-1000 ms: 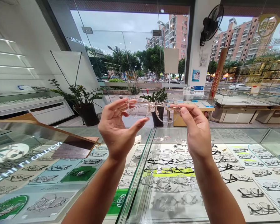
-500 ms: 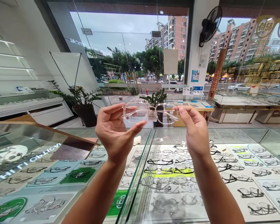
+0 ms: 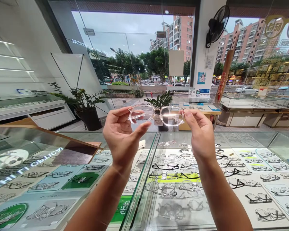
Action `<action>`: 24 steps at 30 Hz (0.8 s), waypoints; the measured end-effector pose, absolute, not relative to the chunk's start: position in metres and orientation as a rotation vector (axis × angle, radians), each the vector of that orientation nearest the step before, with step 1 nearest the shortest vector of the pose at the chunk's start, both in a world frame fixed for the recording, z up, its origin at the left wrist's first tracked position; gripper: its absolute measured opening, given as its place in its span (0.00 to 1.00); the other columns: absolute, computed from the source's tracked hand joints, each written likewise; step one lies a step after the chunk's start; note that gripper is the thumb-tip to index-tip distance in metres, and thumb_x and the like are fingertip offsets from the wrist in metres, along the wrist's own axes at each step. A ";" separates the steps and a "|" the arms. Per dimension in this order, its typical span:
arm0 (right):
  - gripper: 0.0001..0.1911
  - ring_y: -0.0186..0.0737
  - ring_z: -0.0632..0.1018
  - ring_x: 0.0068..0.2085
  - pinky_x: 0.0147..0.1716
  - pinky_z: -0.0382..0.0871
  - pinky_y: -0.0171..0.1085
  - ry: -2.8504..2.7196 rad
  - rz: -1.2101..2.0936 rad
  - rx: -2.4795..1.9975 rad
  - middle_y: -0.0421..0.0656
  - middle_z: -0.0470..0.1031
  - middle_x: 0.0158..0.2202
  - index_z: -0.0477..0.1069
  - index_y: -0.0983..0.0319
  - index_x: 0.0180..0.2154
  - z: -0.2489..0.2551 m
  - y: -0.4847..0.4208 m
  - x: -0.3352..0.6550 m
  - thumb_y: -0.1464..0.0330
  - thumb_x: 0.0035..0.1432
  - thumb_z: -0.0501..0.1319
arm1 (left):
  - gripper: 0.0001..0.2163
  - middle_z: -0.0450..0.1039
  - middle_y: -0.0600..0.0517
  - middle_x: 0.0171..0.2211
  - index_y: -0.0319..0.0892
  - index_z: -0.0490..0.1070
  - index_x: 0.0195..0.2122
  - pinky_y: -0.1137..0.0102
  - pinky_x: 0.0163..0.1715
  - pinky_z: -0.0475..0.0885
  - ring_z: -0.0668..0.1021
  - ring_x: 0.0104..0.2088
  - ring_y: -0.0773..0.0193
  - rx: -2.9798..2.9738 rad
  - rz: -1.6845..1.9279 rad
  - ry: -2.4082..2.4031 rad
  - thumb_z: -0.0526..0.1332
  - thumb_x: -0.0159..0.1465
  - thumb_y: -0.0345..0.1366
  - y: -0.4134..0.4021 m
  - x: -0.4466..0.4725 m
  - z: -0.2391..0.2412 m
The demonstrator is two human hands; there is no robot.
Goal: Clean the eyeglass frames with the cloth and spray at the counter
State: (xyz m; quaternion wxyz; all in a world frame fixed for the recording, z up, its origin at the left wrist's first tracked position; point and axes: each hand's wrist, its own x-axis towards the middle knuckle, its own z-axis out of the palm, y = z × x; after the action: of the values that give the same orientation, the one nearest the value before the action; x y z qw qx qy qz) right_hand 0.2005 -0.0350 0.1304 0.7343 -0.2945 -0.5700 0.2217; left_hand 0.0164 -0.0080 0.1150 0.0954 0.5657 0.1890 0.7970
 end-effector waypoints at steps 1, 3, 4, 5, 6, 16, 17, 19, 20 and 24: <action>0.11 0.45 0.82 0.49 0.59 0.73 0.51 -1.243 0.506 -0.640 0.43 0.83 0.38 0.77 0.57 0.37 0.131 -0.036 0.200 0.57 0.64 0.64 | 0.28 0.78 0.49 0.40 0.44 0.72 0.47 0.63 0.45 0.79 0.83 0.43 0.59 1.653 2.346 0.540 0.80 0.50 0.45 -0.007 0.016 0.116; 0.11 0.44 0.82 0.49 0.59 0.73 0.50 -1.224 0.527 -0.622 0.43 0.83 0.38 0.77 0.57 0.37 0.132 -0.039 0.199 0.57 0.64 0.65 | 0.28 0.79 0.49 0.41 0.44 0.72 0.47 0.64 0.45 0.79 0.83 0.43 0.59 1.625 2.320 0.517 0.81 0.49 0.44 -0.005 0.015 0.116; 0.11 0.44 0.82 0.49 0.58 0.73 0.49 -1.217 0.528 -0.611 0.42 0.82 0.38 0.77 0.56 0.37 0.132 -0.040 0.199 0.56 0.63 0.66 | 0.28 0.79 0.49 0.41 0.44 0.72 0.47 0.64 0.45 0.79 0.83 0.43 0.59 1.623 2.305 0.509 0.81 0.48 0.45 -0.004 0.014 0.117; 0.11 0.44 0.82 0.48 0.58 0.73 0.49 -1.217 0.527 -0.601 0.42 0.82 0.39 0.77 0.56 0.37 0.133 -0.041 0.199 0.56 0.63 0.66 | 0.28 0.79 0.48 0.41 0.44 0.72 0.46 0.64 0.44 0.79 0.83 0.42 0.58 1.628 2.286 0.500 0.81 0.48 0.46 -0.002 0.013 0.117; 0.11 0.44 0.82 0.48 0.57 0.74 0.48 -1.219 0.524 -0.593 0.42 0.82 0.39 0.77 0.56 0.37 0.133 -0.043 0.198 0.56 0.63 0.66 | 0.28 0.80 0.48 0.41 0.44 0.72 0.46 0.64 0.43 0.80 0.83 0.42 0.58 1.636 2.266 0.491 0.81 0.48 0.47 0.000 0.012 0.116; 0.05 0.44 0.81 0.48 0.57 0.74 0.49 -1.343 0.522 -0.543 0.42 0.81 0.41 0.77 0.55 0.37 0.136 -0.044 0.203 0.62 0.62 0.64 | 0.26 0.81 0.48 0.44 0.47 0.74 0.49 0.65 0.45 0.78 0.83 0.44 0.59 1.671 2.140 0.359 0.79 0.51 0.44 0.004 0.003 0.121; 0.05 0.44 0.81 0.48 0.56 0.75 0.49 -1.373 0.523 -0.537 0.42 0.81 0.41 0.77 0.55 0.38 0.136 -0.043 0.204 0.63 0.62 0.63 | 0.27 0.81 0.48 0.44 0.47 0.75 0.49 0.65 0.45 0.78 0.83 0.44 0.59 1.673 2.077 0.347 0.79 0.50 0.45 0.005 0.000 0.124; 0.05 0.44 0.81 0.48 0.54 0.75 0.49 -1.429 0.500 -0.512 0.41 0.81 0.41 0.77 0.54 0.38 0.136 -0.042 0.207 0.65 0.61 0.63 | 0.28 0.81 0.47 0.43 0.46 0.77 0.49 0.64 0.45 0.78 0.83 0.44 0.57 1.677 1.913 0.355 0.79 0.48 0.47 0.006 -0.006 0.128; 0.04 0.44 0.81 0.49 0.54 0.75 0.48 -1.468 0.468 -0.499 0.41 0.80 0.42 0.78 0.54 0.38 0.136 -0.042 0.207 0.66 0.61 0.64 | 0.28 0.82 0.47 0.42 0.46 0.77 0.49 0.63 0.45 0.78 0.83 0.43 0.56 1.670 1.815 0.375 0.78 0.48 0.47 0.007 -0.009 0.129; 0.06 0.46 0.78 0.54 0.58 0.72 0.51 -1.715 0.228 -0.523 0.42 0.79 0.48 0.80 0.52 0.41 0.136 -0.047 0.205 0.67 0.61 0.67 | 0.25 0.82 0.48 0.36 0.44 0.79 0.47 0.62 0.41 0.77 0.82 0.37 0.57 1.588 1.382 0.425 0.73 0.50 0.50 0.008 -0.013 0.130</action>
State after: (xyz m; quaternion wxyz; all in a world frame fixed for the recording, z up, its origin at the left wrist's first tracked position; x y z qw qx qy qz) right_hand 0.2052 -0.0470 0.1361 0.6185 -0.2275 -0.7456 0.0992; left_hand -0.0129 0.0083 0.1303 0.4769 0.6500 0.1741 0.5655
